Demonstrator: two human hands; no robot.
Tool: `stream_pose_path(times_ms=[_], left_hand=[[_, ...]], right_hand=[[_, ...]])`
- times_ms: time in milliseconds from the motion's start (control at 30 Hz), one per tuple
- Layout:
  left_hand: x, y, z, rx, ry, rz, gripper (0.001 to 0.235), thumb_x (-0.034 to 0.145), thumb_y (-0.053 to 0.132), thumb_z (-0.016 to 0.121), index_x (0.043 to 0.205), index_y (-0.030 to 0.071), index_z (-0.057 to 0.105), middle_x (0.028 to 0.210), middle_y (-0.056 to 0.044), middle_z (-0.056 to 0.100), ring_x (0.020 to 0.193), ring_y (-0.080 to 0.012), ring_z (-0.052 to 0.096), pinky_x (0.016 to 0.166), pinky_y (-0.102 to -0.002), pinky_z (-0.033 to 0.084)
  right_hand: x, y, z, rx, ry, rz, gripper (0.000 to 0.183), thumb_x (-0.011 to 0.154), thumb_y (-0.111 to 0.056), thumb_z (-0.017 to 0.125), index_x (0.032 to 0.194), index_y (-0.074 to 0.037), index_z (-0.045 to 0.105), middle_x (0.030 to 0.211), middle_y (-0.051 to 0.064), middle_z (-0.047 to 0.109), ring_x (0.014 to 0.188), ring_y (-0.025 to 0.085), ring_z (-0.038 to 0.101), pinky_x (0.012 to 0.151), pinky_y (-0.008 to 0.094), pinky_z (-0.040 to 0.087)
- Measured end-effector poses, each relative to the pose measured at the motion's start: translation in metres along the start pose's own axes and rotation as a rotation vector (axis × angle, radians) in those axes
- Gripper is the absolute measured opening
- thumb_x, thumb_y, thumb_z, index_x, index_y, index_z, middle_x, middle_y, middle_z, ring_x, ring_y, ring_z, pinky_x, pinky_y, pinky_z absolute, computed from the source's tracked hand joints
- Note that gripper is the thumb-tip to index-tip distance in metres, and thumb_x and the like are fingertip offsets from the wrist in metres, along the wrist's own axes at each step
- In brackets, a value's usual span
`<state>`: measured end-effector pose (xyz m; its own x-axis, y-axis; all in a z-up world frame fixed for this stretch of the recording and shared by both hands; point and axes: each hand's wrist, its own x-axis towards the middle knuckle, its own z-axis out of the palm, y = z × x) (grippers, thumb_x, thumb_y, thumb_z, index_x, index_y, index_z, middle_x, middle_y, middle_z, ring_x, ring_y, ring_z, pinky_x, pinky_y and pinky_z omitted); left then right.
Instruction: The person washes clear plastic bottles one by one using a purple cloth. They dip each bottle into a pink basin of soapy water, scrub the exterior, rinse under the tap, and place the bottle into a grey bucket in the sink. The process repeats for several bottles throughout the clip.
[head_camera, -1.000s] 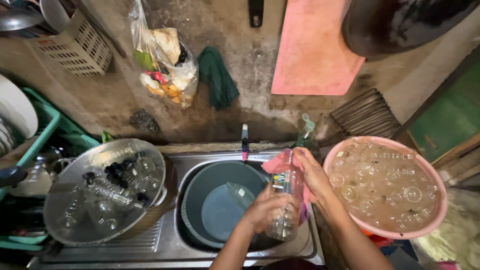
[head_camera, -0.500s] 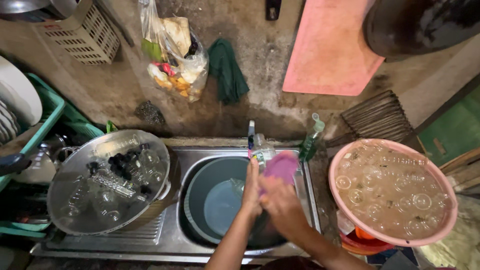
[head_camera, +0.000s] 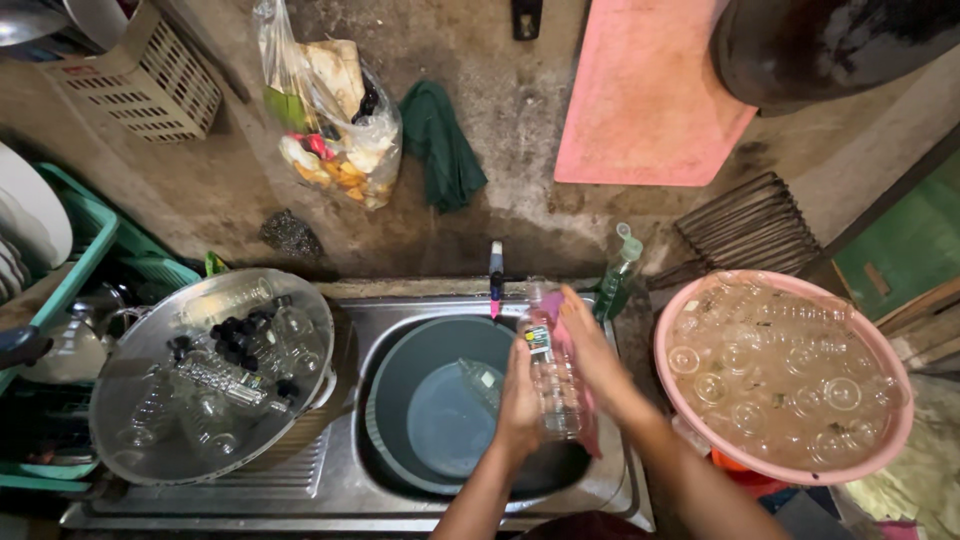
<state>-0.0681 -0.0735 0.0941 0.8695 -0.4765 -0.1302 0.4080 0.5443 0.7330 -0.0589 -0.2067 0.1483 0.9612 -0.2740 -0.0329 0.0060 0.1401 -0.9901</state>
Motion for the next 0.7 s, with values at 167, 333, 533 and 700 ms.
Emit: stream_pose_path(times_ms=[167, 333, 533, 700], left_hand=[[0.015, 0.009, -0.010, 0.569, 0.180, 0.551, 0.053, 0.123, 0.047, 0.039, 0.162, 0.011, 0.038, 0.158, -0.021, 0.049, 0.134, -0.0191, 0.052, 0.104, -0.036, 0.044], [0.008, 0.010, -0.012, 0.408, 0.125, 0.029, 0.064, 0.103, 0.051, 0.040, 0.159, 0.022, 0.032, 0.140, -0.011, 0.054, 0.095, -0.0189, 0.060, 0.082, -0.042, 0.051], [-0.006, 0.018, -0.002, -0.351, -0.335, -0.471, 0.079, 0.109, 0.072, 0.034, 0.137, -0.001, 0.046, 0.098, -0.017, 0.067, 0.083, -0.0303, 0.069, 0.077, -0.046, 0.059], [-0.014, 0.022, -0.002, -0.141, -0.311, -0.528, 0.071, 0.095, 0.073, 0.026, 0.142, 0.024, 0.049, 0.093, -0.013, 0.071, 0.080, -0.0284, 0.070, 0.075, -0.045, 0.058]], right_hand=[[-0.070, 0.023, 0.022, -0.781, 0.097, -0.426, 0.072, 0.096, -0.026, 0.063, 0.158, -0.003, 0.035, 0.155, 0.026, 0.042, 0.145, 0.046, 0.037, 0.116, 0.042, 0.032], [-0.043, -0.007, 0.016, -0.772, 0.120, -0.559, 0.077, 0.095, -0.021, 0.068, 0.159, 0.001, 0.030, 0.150, 0.033, 0.043, 0.139, 0.048, 0.041, 0.114, 0.046, 0.034], [-0.005, -0.049, -0.007, 0.149, -0.002, 0.147, 0.055, 0.092, -0.022, 0.066, 0.143, -0.008, 0.051, 0.129, 0.012, 0.066, 0.118, 0.029, 0.064, 0.098, 0.036, 0.052], [-0.002, -0.041, -0.024, 0.540, -0.177, 0.286, 0.030, 0.093, -0.021, 0.064, 0.119, -0.009, 0.060, 0.110, 0.011, 0.069, 0.097, 0.023, 0.072, 0.083, 0.041, 0.059]])
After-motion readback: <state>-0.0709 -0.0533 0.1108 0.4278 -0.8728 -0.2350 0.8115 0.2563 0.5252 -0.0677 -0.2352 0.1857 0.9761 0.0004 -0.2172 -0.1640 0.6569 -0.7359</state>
